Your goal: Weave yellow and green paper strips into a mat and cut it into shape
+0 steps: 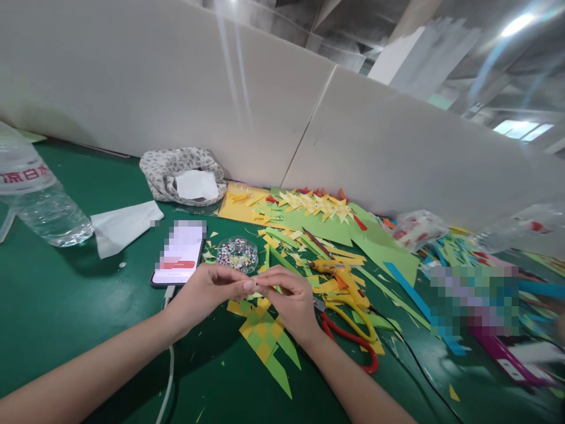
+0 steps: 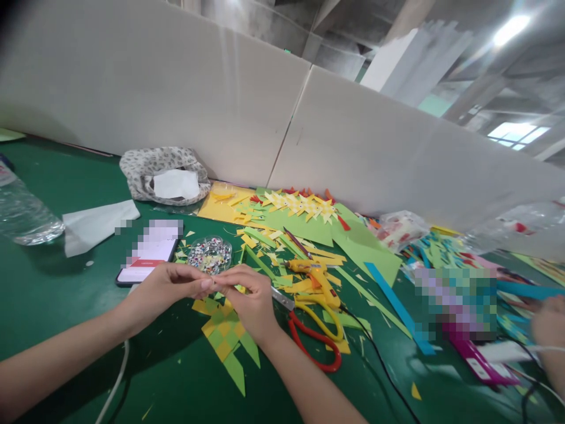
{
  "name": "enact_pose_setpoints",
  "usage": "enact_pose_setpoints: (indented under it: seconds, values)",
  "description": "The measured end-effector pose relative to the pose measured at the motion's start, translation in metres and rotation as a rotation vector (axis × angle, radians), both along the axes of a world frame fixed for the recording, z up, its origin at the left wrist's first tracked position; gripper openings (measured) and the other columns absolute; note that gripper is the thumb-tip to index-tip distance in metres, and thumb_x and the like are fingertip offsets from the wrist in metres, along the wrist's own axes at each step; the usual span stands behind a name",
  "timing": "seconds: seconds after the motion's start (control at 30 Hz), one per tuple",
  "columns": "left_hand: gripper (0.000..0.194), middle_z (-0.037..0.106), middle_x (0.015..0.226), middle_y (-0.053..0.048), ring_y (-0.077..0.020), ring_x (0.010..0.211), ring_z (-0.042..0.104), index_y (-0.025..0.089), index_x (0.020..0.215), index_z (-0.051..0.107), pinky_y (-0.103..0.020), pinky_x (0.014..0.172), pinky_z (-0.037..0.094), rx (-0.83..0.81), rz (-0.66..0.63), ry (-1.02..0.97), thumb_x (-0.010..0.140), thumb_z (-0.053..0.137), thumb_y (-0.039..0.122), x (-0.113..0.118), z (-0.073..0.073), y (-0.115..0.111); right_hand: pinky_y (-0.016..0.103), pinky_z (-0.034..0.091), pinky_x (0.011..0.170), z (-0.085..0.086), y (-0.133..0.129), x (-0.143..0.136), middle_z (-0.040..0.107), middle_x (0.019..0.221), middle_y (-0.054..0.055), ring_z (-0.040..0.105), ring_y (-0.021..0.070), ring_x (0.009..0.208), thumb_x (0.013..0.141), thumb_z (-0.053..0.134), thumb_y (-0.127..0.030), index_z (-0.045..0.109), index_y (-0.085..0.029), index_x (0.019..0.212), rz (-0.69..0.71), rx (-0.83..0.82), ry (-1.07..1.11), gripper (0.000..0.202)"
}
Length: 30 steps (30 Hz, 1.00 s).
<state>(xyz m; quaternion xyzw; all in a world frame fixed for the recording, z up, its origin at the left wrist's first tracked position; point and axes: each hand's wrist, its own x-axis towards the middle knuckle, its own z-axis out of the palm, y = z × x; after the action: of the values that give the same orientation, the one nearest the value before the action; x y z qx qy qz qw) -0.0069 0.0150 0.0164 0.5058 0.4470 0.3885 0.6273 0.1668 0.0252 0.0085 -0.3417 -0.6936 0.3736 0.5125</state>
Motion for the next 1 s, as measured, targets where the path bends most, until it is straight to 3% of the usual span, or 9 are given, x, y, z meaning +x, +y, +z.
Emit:
enact_pose_setpoints:
  seconds: [0.6,1.0]
  values:
    - [0.014,0.07,0.071,0.001,-0.0132,0.07,0.058,0.024,0.072,0.072,-0.026,0.068,0.044,0.037,-0.015,0.052,0.071,0.067,0.037,-0.0002,-0.0045,0.001,0.029,0.054,0.065,0.0012,0.0002,0.0004,0.071,0.075,0.0,0.065,0.0147,0.07,0.069,0.071,-0.01,0.073,-0.029,0.077,0.003,0.067,-0.017,0.02]
    - [0.018,0.068,0.07,0.001,-0.0119,0.068,0.058,0.022,0.073,0.07,-0.024,0.067,0.045,0.065,-0.042,0.052,0.075,0.063,0.039,0.0005,-0.0045,0.0018,0.03,0.054,0.065,-0.0012,0.0002,0.0007,0.07,0.075,0.001,0.064,0.015,0.07,0.072,0.069,-0.016,0.072,-0.027,0.076,-0.02,0.058,-0.033,0.012]
